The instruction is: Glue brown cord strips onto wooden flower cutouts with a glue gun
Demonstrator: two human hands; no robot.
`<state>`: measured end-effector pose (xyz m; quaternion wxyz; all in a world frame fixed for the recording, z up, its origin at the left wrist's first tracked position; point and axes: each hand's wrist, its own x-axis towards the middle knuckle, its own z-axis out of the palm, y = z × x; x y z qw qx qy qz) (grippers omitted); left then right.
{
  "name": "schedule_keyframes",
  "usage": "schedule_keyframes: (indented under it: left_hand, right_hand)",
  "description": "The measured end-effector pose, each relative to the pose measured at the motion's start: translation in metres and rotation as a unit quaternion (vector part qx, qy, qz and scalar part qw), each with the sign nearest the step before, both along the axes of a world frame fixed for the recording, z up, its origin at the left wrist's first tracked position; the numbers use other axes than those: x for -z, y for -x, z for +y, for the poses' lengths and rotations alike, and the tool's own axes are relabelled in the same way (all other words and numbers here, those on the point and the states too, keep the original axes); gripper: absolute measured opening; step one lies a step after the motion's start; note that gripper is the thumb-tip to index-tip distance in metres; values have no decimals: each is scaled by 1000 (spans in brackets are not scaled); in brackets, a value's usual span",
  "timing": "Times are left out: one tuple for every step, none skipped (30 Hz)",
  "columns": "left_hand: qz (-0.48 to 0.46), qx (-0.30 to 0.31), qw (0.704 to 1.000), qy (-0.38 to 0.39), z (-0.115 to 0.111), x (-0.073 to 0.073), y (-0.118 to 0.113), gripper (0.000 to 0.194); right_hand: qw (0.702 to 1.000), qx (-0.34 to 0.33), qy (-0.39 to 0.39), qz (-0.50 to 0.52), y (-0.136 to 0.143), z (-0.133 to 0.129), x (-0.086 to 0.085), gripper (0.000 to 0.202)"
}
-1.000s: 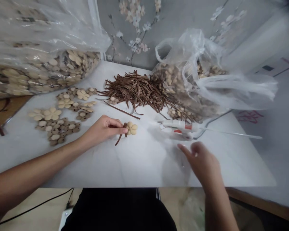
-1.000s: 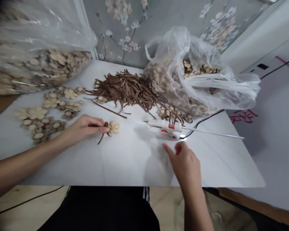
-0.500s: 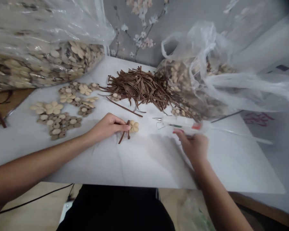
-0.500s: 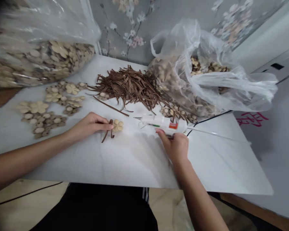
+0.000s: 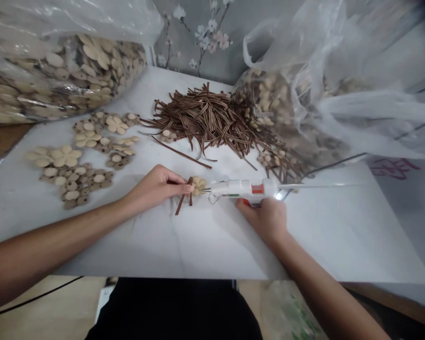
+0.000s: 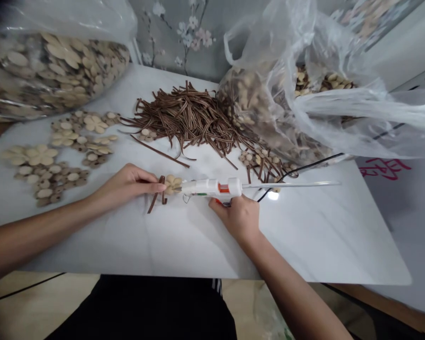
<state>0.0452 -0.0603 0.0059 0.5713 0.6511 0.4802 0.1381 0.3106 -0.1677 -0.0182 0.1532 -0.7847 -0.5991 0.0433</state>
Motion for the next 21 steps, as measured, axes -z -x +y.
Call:
schedule_keyframes:
  left_hand:
    - [7,6,1000,7,0,0,0,29]
    - [12,10,1000,11,0,0,0,30]
    - [14,13,1000,12,0,0,-1,30]
    - [13,13,1000,9,0,0,-1,31]
    - [13,14,1000,7,0,1,-1,31]
    - [11,14,1000,5,0,1,-1,31]
    - [8,14,1000,5,0,1,-1,30]
    - [6,13,1000,5,0,1,-1,30]
    - [6,13,1000,6,0,0,-1,29]
    - [6,12,1000,7,0,0,-1,29]
    - [6,12,1000,8,0,-1,-1,28]
    - [7,13,1000,8,0,-1,-1,28]
    - [7,13,1000,7,0,-1,-1,29]
    - [6,14,1000,6,-1,-2,-1,29]
    - [4,15,1000,5,-1,-2,-1,29]
    - [4,16,1000,5,-1,-2,-1,29]
    - [4,17,1000,5,-1,-1,0,29]
    - [5,17,1000,6,-1,-1,0,29]
    - [5,17,1000,7,-1,-1,0,29]
    - [5,16,1000,7,0,-1,-1,29]
    - [4,15,1000,7,0,-1,-1,29]
  right_hand:
    - [1000,-3,3,-5,0,0,0,45]
    - [1000,-6,6,-10,0,0,1,45]
    - [1000,-7,8,-14,0,0,1,45]
    - [1000,-5,10,-17,0,0,1,45]
    - [1000,-3,13,-18,0,1,1,45]
    - [1000,-1,15,-19,-1,1,1,46]
    - [1000,2,18,-19,0,1,1,47]
    - [1000,3,20,-20,0,1,0,47]
    - [1000,3,21,-20,0,1,0,48]
    - [1000,2,24,-20,0,1,0,48]
    - [999,1,26,-19,0,1,-1,48]
    - [999,1,29,-19,0,1,-1,48]
    - [999,1,33,-17,0,1,-1,48]
    - [999,2,34,-15,0,1,-1,48]
    - [999,4,34,-13,0,1,-1,49]
    - [999,5,33,-11,0,1,0,50]
    - [999,5,31,-7,0,1,0,50]
    - [1000,4,29,-4,-1,0,1,50]
    - [1000,3,28,-3,-1,0,1,50]
    - [1000,1,28,-2,-1,0,1,50]
    - [1000,-1,30,-2,-2,0,1,49]
